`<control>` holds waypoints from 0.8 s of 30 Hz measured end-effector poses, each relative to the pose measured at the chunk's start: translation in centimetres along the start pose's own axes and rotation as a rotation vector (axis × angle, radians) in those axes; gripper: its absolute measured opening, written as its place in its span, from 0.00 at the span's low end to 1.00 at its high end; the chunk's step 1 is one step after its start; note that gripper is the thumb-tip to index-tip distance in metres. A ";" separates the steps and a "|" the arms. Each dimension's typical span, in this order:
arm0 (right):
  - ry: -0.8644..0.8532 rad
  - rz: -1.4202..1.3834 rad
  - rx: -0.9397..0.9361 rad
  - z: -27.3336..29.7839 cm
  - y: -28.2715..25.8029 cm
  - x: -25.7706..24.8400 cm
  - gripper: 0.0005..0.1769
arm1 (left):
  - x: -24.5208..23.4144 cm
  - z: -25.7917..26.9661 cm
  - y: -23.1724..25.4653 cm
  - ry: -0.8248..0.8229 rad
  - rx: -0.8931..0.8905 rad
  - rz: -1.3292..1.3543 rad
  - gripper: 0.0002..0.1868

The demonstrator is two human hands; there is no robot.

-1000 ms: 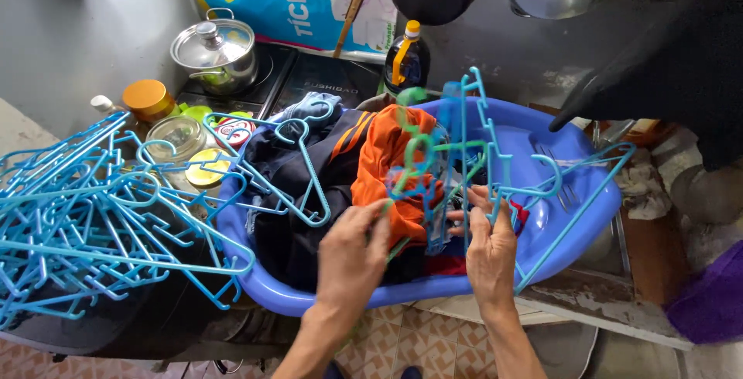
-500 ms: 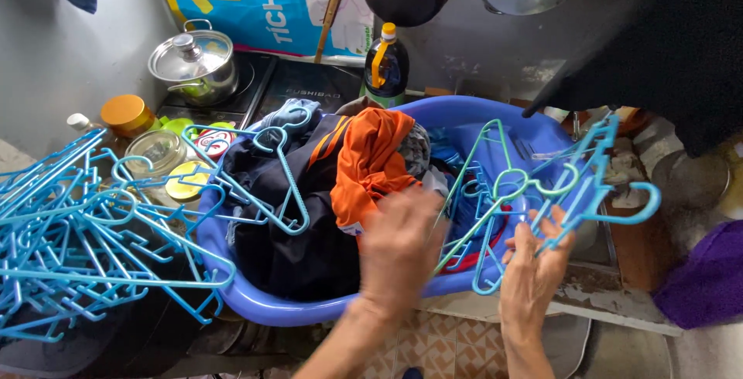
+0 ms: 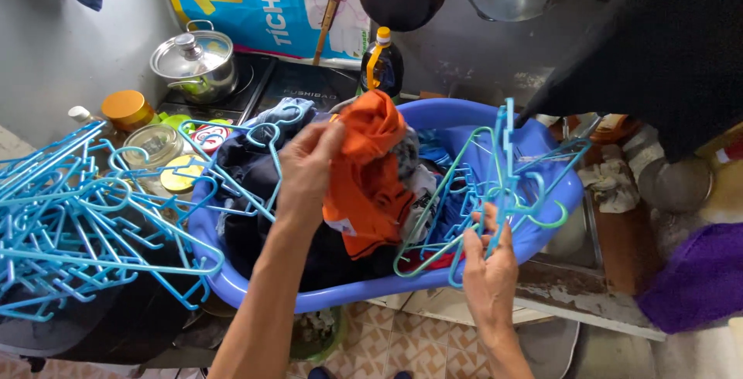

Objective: The person takes clothes from a blue laundry basin, places each item on a plastic hanger, and hangs them on a wall-mounted rack. Items handled include a black shirt, a white t-shirt, an orange t-shirt, patterned shorts, and another white t-shirt.

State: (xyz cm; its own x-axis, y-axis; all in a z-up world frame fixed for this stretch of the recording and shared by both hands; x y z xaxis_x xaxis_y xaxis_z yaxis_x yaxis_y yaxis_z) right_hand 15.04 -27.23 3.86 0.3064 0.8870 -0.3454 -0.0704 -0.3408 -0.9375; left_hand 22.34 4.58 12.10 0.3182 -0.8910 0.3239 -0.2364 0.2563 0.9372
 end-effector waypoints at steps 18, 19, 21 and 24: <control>-0.309 -0.776 0.129 1.5 -7.7 12.5 0.28 | -5.9 6.7 8.4 0.049 0.045 1.085 0.15; -0.326 -0.776 0.128 1.3 -8.7 11.8 0.28 | -6.5 7.3 8.8 0.058 0.059 1.083 0.15; -0.346 -0.652 0.087 1.1 -10.7 10.5 0.34 | -7.9 8.8 9.3 0.076 0.058 1.093 0.15; -0.407 -0.785 -0.024 2.0 -12.0 9.7 0.34 | -8.9 11.2 9.1 0.098 0.044 1.122 0.14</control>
State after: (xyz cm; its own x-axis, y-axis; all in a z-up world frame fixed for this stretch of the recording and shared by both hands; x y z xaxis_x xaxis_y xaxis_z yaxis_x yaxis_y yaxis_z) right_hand 16.94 -13.91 11.64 -0.1043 0.9085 0.4047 0.0395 0.4104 -0.9111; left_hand 7.07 10.65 16.24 -0.0240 -0.1315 0.9910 -0.4661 0.8784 0.1053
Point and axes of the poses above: each hand's wrist, its own z-axis away from the middle knuckle, its own x-axis out of the palm, y = z × x, the point moved 5 cm from there along -z, towards the middle knuckle, and after that the axes turned 4 degrees about z, right-handed, at the moved point
